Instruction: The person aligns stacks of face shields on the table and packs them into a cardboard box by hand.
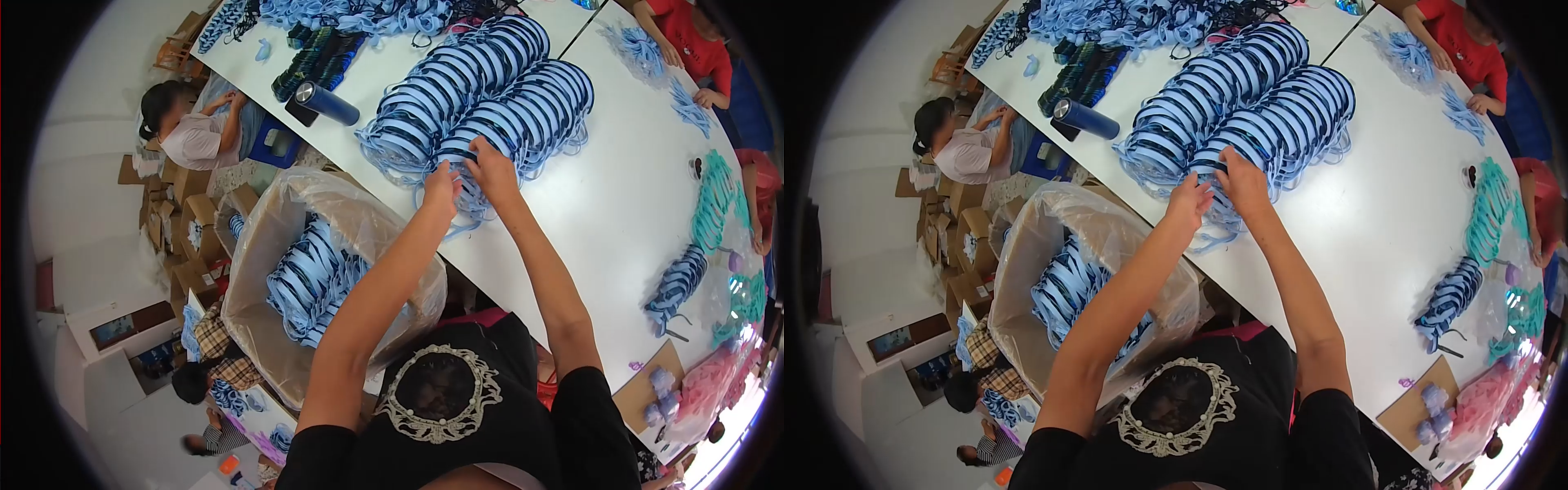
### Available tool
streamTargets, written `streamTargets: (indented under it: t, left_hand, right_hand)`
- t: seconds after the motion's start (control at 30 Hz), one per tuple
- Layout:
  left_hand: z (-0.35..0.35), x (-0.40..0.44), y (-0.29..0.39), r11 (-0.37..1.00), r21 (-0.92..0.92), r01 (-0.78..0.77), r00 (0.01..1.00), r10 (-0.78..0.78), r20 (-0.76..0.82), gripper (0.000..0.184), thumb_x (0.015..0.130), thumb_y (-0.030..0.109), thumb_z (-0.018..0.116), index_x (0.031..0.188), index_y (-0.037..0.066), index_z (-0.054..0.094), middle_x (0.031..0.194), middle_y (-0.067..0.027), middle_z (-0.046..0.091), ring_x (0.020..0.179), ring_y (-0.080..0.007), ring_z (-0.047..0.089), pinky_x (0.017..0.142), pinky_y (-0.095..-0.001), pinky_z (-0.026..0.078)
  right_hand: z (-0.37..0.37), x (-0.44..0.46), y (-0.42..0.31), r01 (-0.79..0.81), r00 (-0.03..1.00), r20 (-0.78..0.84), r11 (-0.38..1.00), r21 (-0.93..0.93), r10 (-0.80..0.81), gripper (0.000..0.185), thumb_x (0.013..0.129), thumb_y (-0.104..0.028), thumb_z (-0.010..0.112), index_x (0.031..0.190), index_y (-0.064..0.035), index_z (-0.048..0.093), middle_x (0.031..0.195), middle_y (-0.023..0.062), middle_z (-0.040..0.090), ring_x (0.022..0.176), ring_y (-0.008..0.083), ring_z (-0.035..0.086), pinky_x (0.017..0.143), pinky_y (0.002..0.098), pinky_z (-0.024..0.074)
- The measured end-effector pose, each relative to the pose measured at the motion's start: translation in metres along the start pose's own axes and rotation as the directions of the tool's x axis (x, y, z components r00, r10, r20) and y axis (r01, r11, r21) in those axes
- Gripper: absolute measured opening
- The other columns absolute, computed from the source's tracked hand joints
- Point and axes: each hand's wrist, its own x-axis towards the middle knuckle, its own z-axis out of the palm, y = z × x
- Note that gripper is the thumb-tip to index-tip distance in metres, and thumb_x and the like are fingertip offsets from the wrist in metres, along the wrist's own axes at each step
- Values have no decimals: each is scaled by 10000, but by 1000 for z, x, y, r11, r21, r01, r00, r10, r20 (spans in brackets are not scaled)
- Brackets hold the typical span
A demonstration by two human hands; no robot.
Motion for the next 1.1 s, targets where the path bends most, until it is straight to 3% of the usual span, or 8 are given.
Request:
streamTargets:
  t: [0.13, 0.33, 0.43, 0.53, 0.67, 0.77, 1.0, 1.1]
  left_hand:
    - [11, 31, 9, 994, 75, -74, 992, 66, 105, 415, 1002, 416, 554, 1134, 26, 602, 1004, -107, 716, 775, -176, 660, 682, -306, 540]
    - [25, 64, 29, 953, 276, -124, 988, 94, 121, 539, 1019, 447, 494, 1157, -64, 593, 965, -191, 702, 811, -261, 709, 722, -354, 607]
    - [28, 60, 35, 944, 313, -109, 991, 79, 108, 569, 1013, 472, 505, 1177, -67, 588, 979, -200, 697, 800, -275, 709, 725, -371, 613]
    - [25, 60, 39, 954, 299, -10, 989, -35, 143, 606, 1028, 479, 497, 1272, -75, 519, 1129, -233, 657, 987, -313, 679, 913, -416, 571]
    - [24, 68, 32, 975, 220, -19, 993, -7, 120, 606, 960, 479, 620, 1201, -74, 571, 1071, -185, 668, 875, -287, 707, 738, -414, 622]
    - [33, 59, 26, 969, 235, -74, 997, 70, 23, 590, 913, 406, 704, 1193, -91, 555, 1025, -195, 669, 802, -288, 714, 664, -413, 624]
    - [44, 51, 22, 989, 132, -71, 997, 66, 39, 625, 890, 408, 727, 1228, -81, 532, 1033, -178, 670, 804, -266, 715, 678, -392, 619]
    - [52, 38, 21, 986, 145, -84, 996, 79, 41, 643, 898, 416, 728, 1272, -47, 484, 1118, -158, 645, 924, -266, 697, 776, -402, 607]
  right_hand:
    - [-14, 12, 12, -137, 991, 10, 989, 58, 136, 312, 865, -171, 747, 1083, -89, 540, 664, 120, 582, 619, 306, 624, 569, 396, 477]
    - [-14, 15, 14, -98, 994, -34, 992, 74, 101, 383, 860, -174, 752, 1205, -111, 599, 661, 91, 573, 594, 274, 610, 568, 371, 482]
    - [-14, 7, 13, -184, 983, -16, 982, 27, 185, 372, 863, -192, 745, 1201, -104, 619, 741, 90, 624, 648, 273, 630, 608, 366, 506]
    - [-9, -2, 9, -152, 982, -119, 988, -37, 146, 361, 870, -227, 734, 1195, -103, 635, 853, 93, 664, 753, 273, 650, 664, 374, 525]
    - [-16, -15, -5, -209, 976, -84, 975, -80, 202, 322, 867, -264, 726, 1154, -126, 679, 1052, 87, 673, 952, 271, 635, 790, 384, 510]
    - [-25, -16, -3, -100, 990, -118, 969, -228, 74, 359, 831, -252, 735, 1176, -164, 695, 1325, 61, 561, 1202, 268, 506, 949, 429, 377]
    - [-27, -14, 5, -191, 970, -161, 980, -57, 180, 364, 884, -200, 683, 1227, -98, 619, 1375, 154, 540, 1242, 336, 493, 1070, 430, 358]
    - [-33, -2, 16, -173, 951, -254, 985, 25, 174, 384, 897, -149, 652, 1257, -52, 563, 1357, 170, 543, 1124, 330, 571, 961, 407, 468]
